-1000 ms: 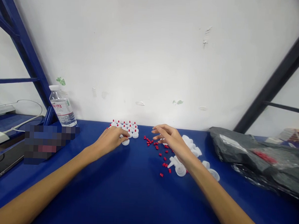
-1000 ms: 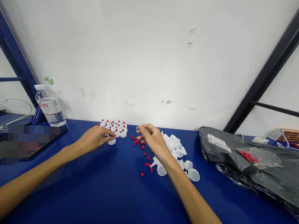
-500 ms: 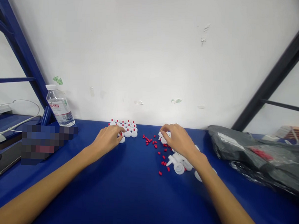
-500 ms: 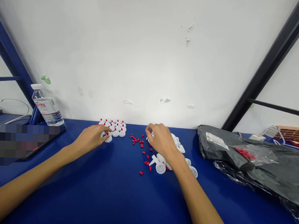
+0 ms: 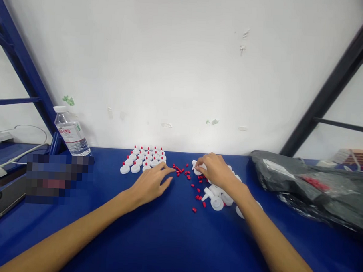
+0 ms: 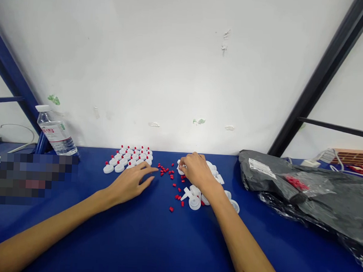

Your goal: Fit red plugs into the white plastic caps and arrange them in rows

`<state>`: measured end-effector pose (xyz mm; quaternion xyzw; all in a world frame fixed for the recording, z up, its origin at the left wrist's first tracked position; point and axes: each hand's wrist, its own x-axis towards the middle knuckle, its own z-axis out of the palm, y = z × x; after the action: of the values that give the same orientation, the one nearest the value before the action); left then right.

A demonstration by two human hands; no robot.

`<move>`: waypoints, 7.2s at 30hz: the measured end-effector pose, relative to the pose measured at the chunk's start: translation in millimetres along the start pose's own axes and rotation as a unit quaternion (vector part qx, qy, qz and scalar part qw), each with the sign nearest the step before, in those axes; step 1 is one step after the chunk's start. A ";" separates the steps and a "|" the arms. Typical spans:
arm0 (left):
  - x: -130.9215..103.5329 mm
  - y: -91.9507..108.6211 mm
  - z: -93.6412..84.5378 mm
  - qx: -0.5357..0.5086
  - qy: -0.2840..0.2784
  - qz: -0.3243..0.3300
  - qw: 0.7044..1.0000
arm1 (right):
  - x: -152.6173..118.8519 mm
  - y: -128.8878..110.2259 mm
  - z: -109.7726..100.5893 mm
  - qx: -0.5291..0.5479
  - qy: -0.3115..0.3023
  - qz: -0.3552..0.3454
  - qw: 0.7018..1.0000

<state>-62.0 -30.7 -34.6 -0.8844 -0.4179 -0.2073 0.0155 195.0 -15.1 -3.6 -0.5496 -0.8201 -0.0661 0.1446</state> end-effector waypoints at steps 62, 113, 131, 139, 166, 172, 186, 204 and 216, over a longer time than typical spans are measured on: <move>-2.0 17.8 -5.5 -0.501 0.000 -0.162 0.850 | -4.0 -46.0 2.0 0.265 -0.011 -0.109 0.958; 2.6 -32.8 -15.8 0.171 0.019 -0.132 0.976 | -2.1 -9.5 -8.9 0.003 0.078 0.029 0.997; 8.7 0.4 22.1 -0.004 0.001 0.011 1.000 | 6.5 -0.6 21.1 0.007 0.004 -0.041 0.999; 7.6 -3.2 19.6 -0.037 0.004 0.023 0.999 | 5.2 -6.7 12.5 0.112 0.056 -0.042 0.991; 0.8 6.9 0.6 -0.356 0.113 -0.114 0.921 | 1.6 -36.5 2.5 0.419 0.017 -0.034 0.907; -0.9 10.9 -0.7 -0.384 0.105 -0.106 0.911 | -0.1 -37.6 7.1 0.416 0.010 -0.039 0.909; -0.6 10.5 1.6 -0.439 0.109 -0.139 0.881 | -2.5 -43.2 2.1 0.459 0.006 -0.026 0.888; -5.6 21.9 -6.7 -0.395 0.187 -0.091 0.895 | -3.3 -48.9 -3.1 0.570 -0.040 0.020 0.820; 1.8 -5.5 -11.1 -0.149 0.138 -0.092 0.975 | 0.6 -40.6 -2.9 0.453 0.038 0.027 0.890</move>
<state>-69.0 -28.0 -24.6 -0.7974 -0.4556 -0.3879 -0.0782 157.9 -31.1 1.4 -0.4433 -0.7399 0.2955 0.4108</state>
